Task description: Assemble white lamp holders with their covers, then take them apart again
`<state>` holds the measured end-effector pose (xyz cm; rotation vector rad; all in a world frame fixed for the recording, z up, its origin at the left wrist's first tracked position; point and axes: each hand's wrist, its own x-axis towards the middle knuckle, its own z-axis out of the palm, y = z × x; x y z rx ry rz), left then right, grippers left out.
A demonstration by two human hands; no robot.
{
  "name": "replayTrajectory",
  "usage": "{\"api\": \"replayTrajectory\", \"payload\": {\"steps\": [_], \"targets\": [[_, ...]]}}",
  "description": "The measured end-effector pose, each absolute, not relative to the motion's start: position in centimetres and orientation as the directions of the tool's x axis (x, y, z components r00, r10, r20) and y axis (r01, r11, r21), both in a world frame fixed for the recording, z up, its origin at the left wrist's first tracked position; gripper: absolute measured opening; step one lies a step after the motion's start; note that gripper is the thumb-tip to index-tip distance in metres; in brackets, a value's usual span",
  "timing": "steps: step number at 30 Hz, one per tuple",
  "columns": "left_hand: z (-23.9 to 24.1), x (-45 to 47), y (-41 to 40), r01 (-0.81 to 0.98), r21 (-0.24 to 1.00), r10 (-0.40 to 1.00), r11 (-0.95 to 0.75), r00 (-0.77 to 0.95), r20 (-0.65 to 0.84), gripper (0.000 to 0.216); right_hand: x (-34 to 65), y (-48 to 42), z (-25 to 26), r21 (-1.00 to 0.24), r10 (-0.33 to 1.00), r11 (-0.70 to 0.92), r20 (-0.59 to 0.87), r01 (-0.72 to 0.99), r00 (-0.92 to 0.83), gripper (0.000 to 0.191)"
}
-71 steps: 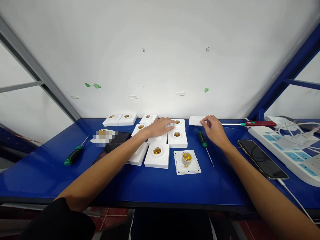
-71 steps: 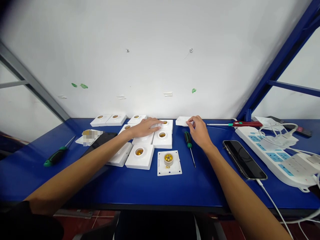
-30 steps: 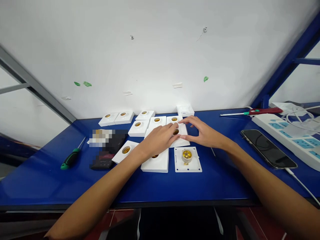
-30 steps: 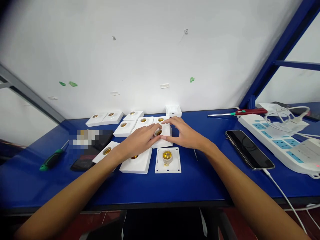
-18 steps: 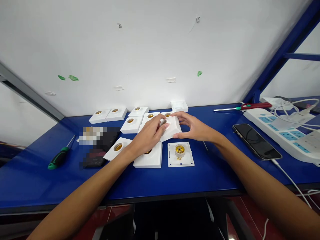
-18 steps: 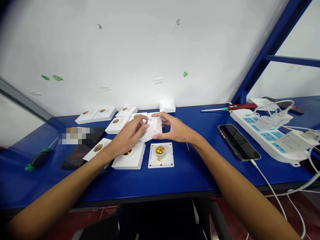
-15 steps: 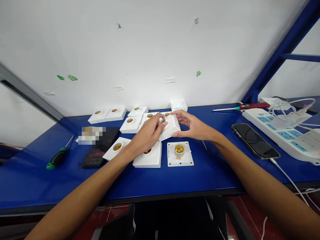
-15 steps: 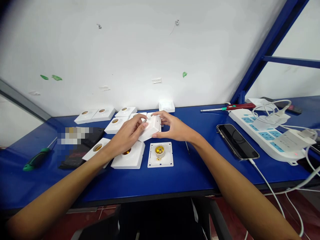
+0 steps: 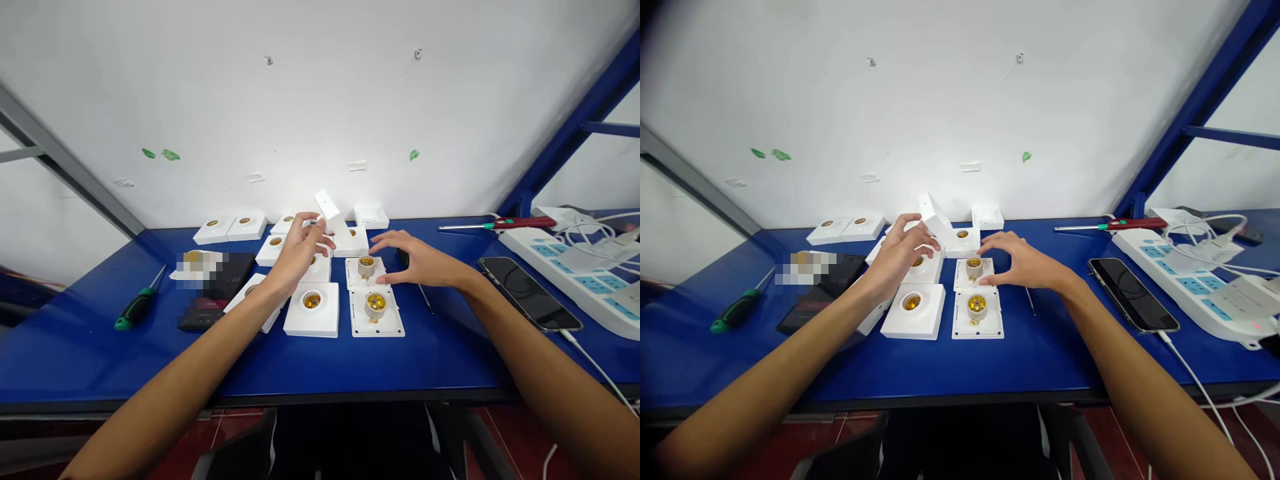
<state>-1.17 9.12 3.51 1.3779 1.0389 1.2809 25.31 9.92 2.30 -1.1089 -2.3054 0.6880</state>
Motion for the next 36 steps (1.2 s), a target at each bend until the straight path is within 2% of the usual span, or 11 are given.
{"api": "replayTrajectory", "payload": {"steps": [3,7,10,12,13,15,18,25,29,32,36], "targets": [[3.7,-0.8,8.6,-0.038,0.988,0.976,-0.151,0.151,0.155,0.021,24.1,9.7,2.1,-0.65,0.794,0.599,0.405,0.467,-0.454,0.059],[3.2,-0.4,8.3,-0.025,0.992,0.95,-0.125,0.286,0.127,0.025,22.3,9.1,1.8,-0.594,0.693,0.719,0.581,0.36,-0.426,0.019],[2.6,-0.4,8.4,0.021,0.988,0.926,-0.156,0.351,0.138,0.027,22.0,9.4,1.9,-0.545,0.683,0.729,0.61,0.414,-0.402,0.015],[2.2,-0.6,8.3,0.167,0.95,0.919,-0.265,0.342,0.196,0.033,22.6,10.5,2.2,-0.486,0.691,0.709,0.622,0.511,-0.367,0.015],[2.1,-0.7,8.3,0.289,0.888,0.905,-0.356,0.344,0.251,0.035,23.0,11.4,2.3,-0.438,0.689,0.694,0.633,0.571,-0.353,0.014],[2.1,-0.9,8.0,0.55,0.631,0.835,-0.547,0.413,0.364,0.032,23.9,13.5,2.6,-0.313,0.692,0.646,0.626,0.697,-0.36,0.013],[2.3,-1.1,7.6,0.698,0.286,0.746,-0.656,0.542,0.387,0.018,24.7,16.9,2.8,-0.189,0.705,0.617,0.565,0.764,-0.429,0.013],[3.3,-1.3,7.2,0.692,0.21,0.716,-0.691,0.616,0.328,0.027,24.4,19.6,1.0,-0.109,0.729,0.595,0.491,0.796,-0.477,0.023],[3.7,-1.0,6.4,0.676,0.076,0.671,-0.733,0.7,0.243,0.03,24.6,18.5,0.7,-0.109,0.734,0.564,0.522,0.819,-0.435,0.029],[3.7,-1.0,5.6,0.669,-0.063,0.644,-0.74,0.733,0.221,0.035,24.6,16.2,1.2,-0.155,0.71,0.58,0.578,0.8,-0.403,0.026],[3.2,-2.1,4.1,0.641,-0.198,0.607,-0.741,0.767,0.209,0.043,24.0,12.2,1.9,-0.32,0.702,0.673,0.561,0.666,-0.439,0.014]]}}
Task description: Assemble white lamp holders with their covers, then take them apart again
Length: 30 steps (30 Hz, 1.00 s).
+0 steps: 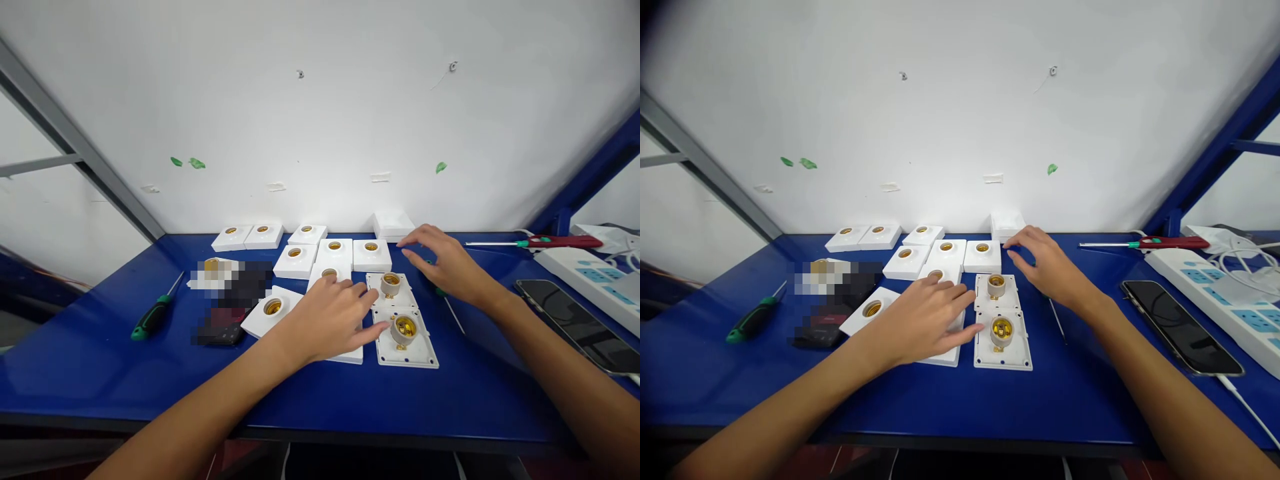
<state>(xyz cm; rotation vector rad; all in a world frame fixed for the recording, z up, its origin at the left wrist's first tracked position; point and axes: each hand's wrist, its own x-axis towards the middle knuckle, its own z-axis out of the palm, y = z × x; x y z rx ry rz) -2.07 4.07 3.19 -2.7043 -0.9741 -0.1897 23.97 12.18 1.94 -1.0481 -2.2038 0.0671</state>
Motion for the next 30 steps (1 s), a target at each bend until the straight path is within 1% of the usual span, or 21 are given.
{"api": "replayTrajectory", "payload": {"steps": [1,3,5,6,7,9,10,11,12,14,20,23,26,30], "targets": [[3.0,-2.5,3.7,0.638,-0.218,0.603,-0.739,0.77,0.211,0.041,23.7,11.3,2.1,-0.352,0.705,0.679,0.556,0.644,-0.439,0.014],[2.6,-3.1,3.3,0.639,-0.233,0.597,-0.733,0.769,0.23,0.033,23.2,9.9,2.4,-0.454,0.743,0.658,0.521,0.601,-0.421,0.015],[2.4,-3.5,3.3,0.663,-0.189,0.602,-0.724,0.742,0.296,0.029,22.5,8.8,2.7,-0.556,0.771,0.637,0.46,0.535,-0.441,0.017],[2.4,-3.6,3.4,0.684,-0.129,0.613,-0.718,0.709,0.348,0.028,22.1,8.3,2.8,-0.601,0.77,0.632,0.419,0.489,-0.482,0.02],[2.4,-3.5,3.5,0.704,-0.043,0.63,-0.709,0.659,0.41,0.028,21.7,7.8,2.9,-0.64,0.757,0.629,0.375,0.441,-0.536,0.03],[2.6,-3.1,3.9,0.709,0.163,0.669,-0.686,0.528,0.523,0.025,20.9,6.9,2.9,-0.709,0.707,0.608,0.281,0.356,-0.649,0.071],[2.7,-2.9,4.0,0.692,0.253,0.685,-0.676,0.463,0.563,0.024,20.5,6.6,2.9,-0.737,0.689,0.593,0.256,0.325,-0.678,0.084],[2.8,-2.6,4.1,0.673,0.321,0.697,-0.666,0.409,0.589,0.024,20.2,6.3,2.8,-0.76,0.677,0.576,0.239,0.3,-0.696,0.091],[2.8,-2.4,4.1,0.659,0.364,0.705,-0.658,0.369,0.605,0.024,19.9,6.0,2.8,-0.778,0.67,0.563,0.232,0.279,-0.705,0.093],[2.8,-2.1,4.1,0.657,0.4,0.716,-0.639,0.319,0.621,0.024,19.5,5.7,2.7,-0.796,0.667,0.549,0.232,0.256,-0.708,0.093],[3.1,-2.4,3.8,0.685,0.39,0.709,-0.616,0.266,0.653,0.024,18.9,5.3,2.8,-0.803,0.676,0.543,0.245,0.245,-0.695,0.081],[3.5,-2.7,3.9,0.699,0.403,0.716,-0.59,0.224,0.661,0.027,18.5,5.0,3.0,-0.827,0.686,0.516,0.244,0.222,-0.686,0.084],[3.7,-2.8,4.1,0.698,0.437,0.747,-0.568,0.214,0.629,0.029,18.2,4.8,3.0,-0.845,0.71,0.487,0.235,0.222,-0.663,0.084],[3.5,-3.0,4.2,0.684,0.473,0.802,-0.555,0.287,0.524,0.032,18.2,4.7,2.6,-0.878,0.733,0.435,0.216,0.2,-0.644,0.08]]}}
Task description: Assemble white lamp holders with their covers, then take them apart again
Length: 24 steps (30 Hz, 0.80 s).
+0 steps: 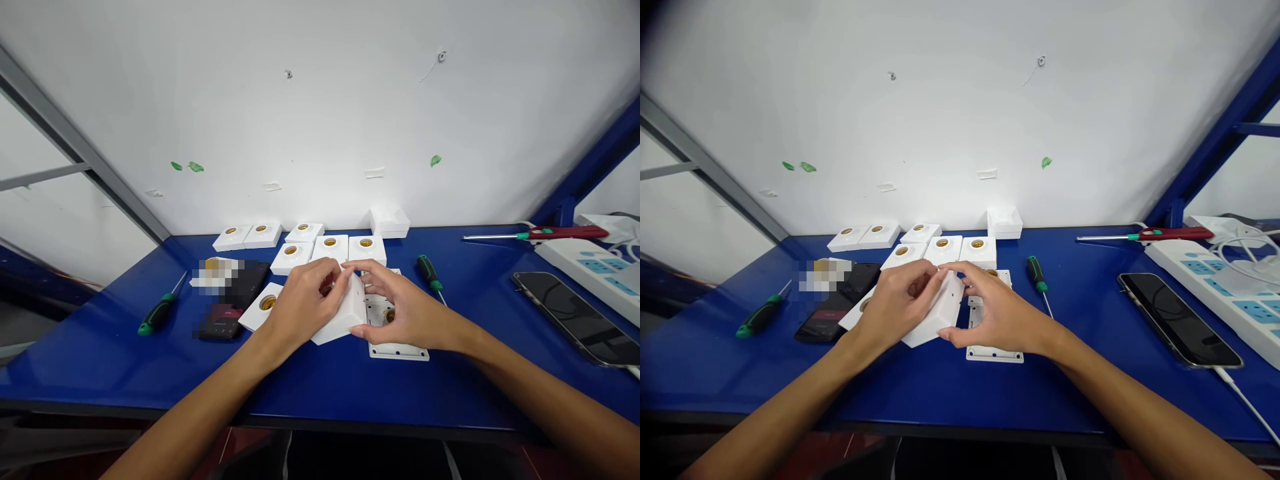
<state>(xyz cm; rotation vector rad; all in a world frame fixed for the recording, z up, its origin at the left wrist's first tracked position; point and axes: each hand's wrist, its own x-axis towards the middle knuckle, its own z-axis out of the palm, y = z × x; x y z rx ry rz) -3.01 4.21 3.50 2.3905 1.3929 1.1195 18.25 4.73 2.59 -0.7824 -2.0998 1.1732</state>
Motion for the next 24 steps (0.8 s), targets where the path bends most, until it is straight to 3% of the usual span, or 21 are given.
{"api": "replayTrajectory", "payload": {"steps": [6,10,12,15,17,21,24], "targets": [[3.6,-3.3,3.3,0.767,0.45,0.887,-0.457,0.357,0.293,0.034,18.4,4.9,2.4,-0.898,0.751,0.397,0.198,0.191,-0.63,0.075],[3.9,-3.7,3.2,0.717,0.511,0.875,-0.475,0.322,0.361,0.033,18.7,5.1,2.8,-0.891,0.722,0.428,0.234,0.155,-0.651,0.074],[4.1,-4.5,3.9,0.672,0.582,0.876,-0.457,0.227,0.426,0.033,19.2,5.1,2.9,-0.878,0.732,0.436,0.216,0.2,-0.646,0.081],[4.3,-6.3,5.4,0.517,0.761,0.872,-0.392,-0.053,0.486,0.031,19.8,5.1,2.8,-0.85,0.756,0.425,0.144,0.311,-0.639,0.093],[4.1,-6.9,6.2,0.373,0.844,0.868,-0.384,-0.167,0.468,0.026,19.8,5.0,2.5,-0.817,0.736,0.458,0.129,0.349,-0.664,0.09],[3.5,-5.8,6.2,0.151,0.948,0.948,-0.281,-0.11,0.299,0.017,18.7,4.6,2.0,-0.723,0.64,0.609,0.204,0.327,-0.741,0.08],[3.3,-3.6,5.6,0.07,0.975,0.977,-0.211,-0.013,0.213,0.023,18.0,4.6,1.9,-0.693,0.714,0.642,0.387,0.327,-0.583,0.055]]}}
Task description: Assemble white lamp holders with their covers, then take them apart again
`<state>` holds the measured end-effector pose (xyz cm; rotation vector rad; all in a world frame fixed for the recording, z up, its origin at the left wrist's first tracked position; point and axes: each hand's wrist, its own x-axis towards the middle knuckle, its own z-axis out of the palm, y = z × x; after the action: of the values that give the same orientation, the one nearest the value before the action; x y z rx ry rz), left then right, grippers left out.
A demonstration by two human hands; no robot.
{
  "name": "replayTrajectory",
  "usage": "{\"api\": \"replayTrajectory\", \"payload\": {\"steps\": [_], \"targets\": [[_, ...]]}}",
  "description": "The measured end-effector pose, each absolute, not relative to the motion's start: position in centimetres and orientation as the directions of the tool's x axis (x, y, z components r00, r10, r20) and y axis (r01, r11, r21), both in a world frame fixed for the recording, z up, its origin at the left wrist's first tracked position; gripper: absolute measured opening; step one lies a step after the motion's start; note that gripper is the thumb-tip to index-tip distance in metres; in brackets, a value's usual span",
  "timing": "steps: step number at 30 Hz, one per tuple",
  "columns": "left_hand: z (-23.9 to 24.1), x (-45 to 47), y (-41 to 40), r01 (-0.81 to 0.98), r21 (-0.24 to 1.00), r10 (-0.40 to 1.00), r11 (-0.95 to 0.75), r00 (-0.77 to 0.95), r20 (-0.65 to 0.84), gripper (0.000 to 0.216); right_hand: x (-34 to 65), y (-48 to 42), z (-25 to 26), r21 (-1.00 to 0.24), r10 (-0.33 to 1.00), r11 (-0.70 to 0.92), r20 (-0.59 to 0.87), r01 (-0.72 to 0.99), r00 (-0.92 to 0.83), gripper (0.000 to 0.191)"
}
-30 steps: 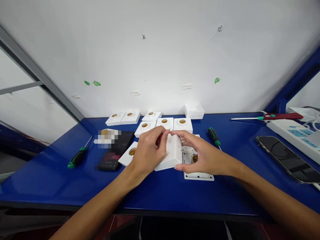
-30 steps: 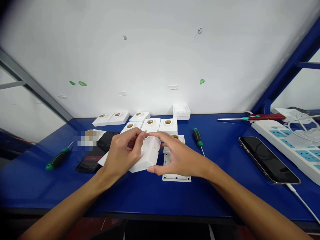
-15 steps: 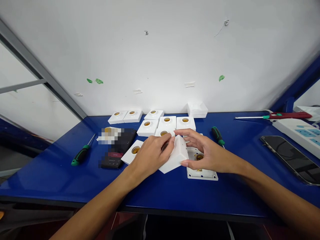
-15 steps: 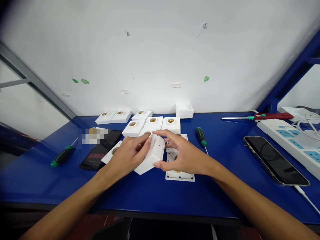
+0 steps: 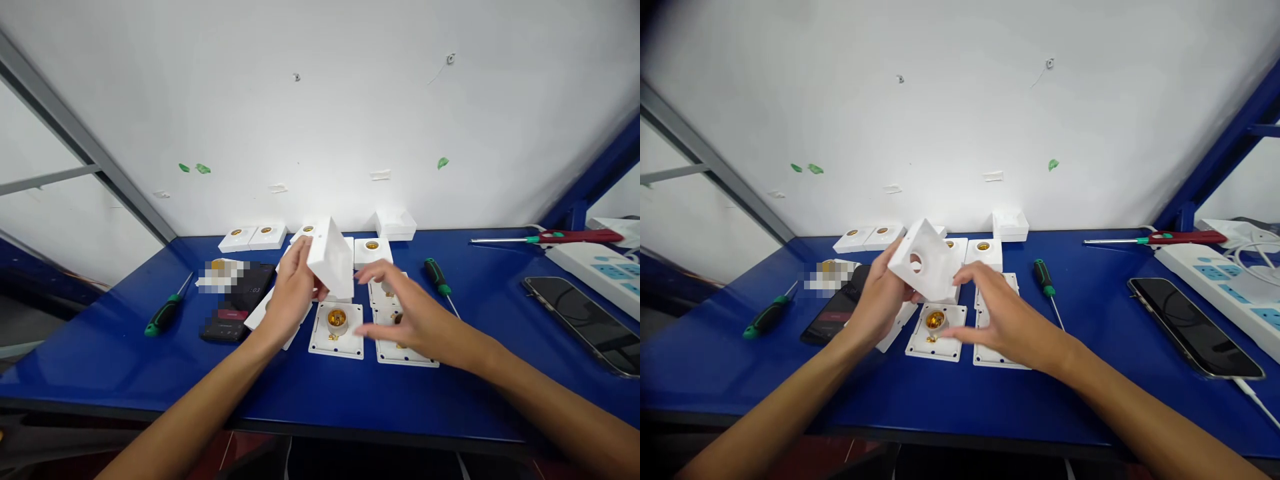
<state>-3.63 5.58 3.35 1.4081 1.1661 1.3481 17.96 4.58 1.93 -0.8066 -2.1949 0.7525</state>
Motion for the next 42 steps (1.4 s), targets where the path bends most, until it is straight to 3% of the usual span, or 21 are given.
{"api": "replayTrajectory", "payload": {"steps": [3,7,9,11,14,15,17,21,28,35,39,42], "targets": [[3.1,-1.5,5.4,0.069,0.974,0.974,-0.215,0.083,0.209,0.025,17.8,4.8,2.1,-0.66,0.723,0.685,0.565,0.307,-0.398,0.031],[2.9,0.0,5.7,0.147,0.954,0.948,-0.26,0.229,0.223,0.021,18.6,5.7,2.2,-0.509,0.602,0.798,0.647,0.323,-0.467,0.008],[3.1,-0.2,5.6,0.251,0.906,0.92,-0.341,0.288,0.267,0.025,19.6,6.5,2.4,-0.422,0.586,0.803,0.69,0.421,-0.426,0.01],[3.4,-1.2,5.5,0.456,0.745,0.869,-0.488,0.333,0.366,0.029,21.0,7.8,2.7,-0.336,0.587,0.761,0.722,0.556,-0.366,0.014],[3.6,-3.1,5.8,0.692,0.262,0.72,-0.672,0.529,0.45,0.021,22.9,10.6,3.2,-0.228,0.602,0.67,0.723,0.706,-0.339,0.016],[3.6,-3.7,6.0,0.718,0.161,0.701,-0.677,0.563,0.437,0.02,23.4,11.7,3.3,-0.183,0.61,0.655,0.699,0.733,-0.372,0.015],[3.5,-4.6,6.5,0.753,0.078,0.71,-0.654,0.574,0.409,0.021,23.9,14.0,3.5,-0.075,0.611,0.649,0.645,0.757,-0.46,0.016],[3.1,-5.2,7.3,0.782,0.095,0.743,-0.615,0.536,0.402,0.02,23.9,18.2,3.5,0.065,0.639,0.629,0.525,0.774,-0.563,0.025],[2.8,-5.1,7.2,0.811,0.037,0.75,-0.584,0.522,0.407,0.023,23.5,21.7,2.7,0.117,0.672,0.625,0.422,0.771,-0.609,0.036],[2.6,-5.0,7.2,0.821,-0.029,0.747,-0.57,0.533,0.397,0.026,23.3,20.6,2.9,0.135,0.661,0.594,0.48,0.793,-0.577,0.036],[2.2,-5.1,7.3,0.819,-0.043,0.742,-0.572,0.539,0.398,0.025,22.7,18.6,3.3,0.057,0.613,0.647,0.555,0.76,-0.563,0.027],[2.1,-5.1,7.3,0.822,-0.038,0.745,-0.568,0.533,0.401,0.025,21.8,17.0,3.3,-0.146,0.659,0.716,0.463,0.682,-0.593,0.027]]}}
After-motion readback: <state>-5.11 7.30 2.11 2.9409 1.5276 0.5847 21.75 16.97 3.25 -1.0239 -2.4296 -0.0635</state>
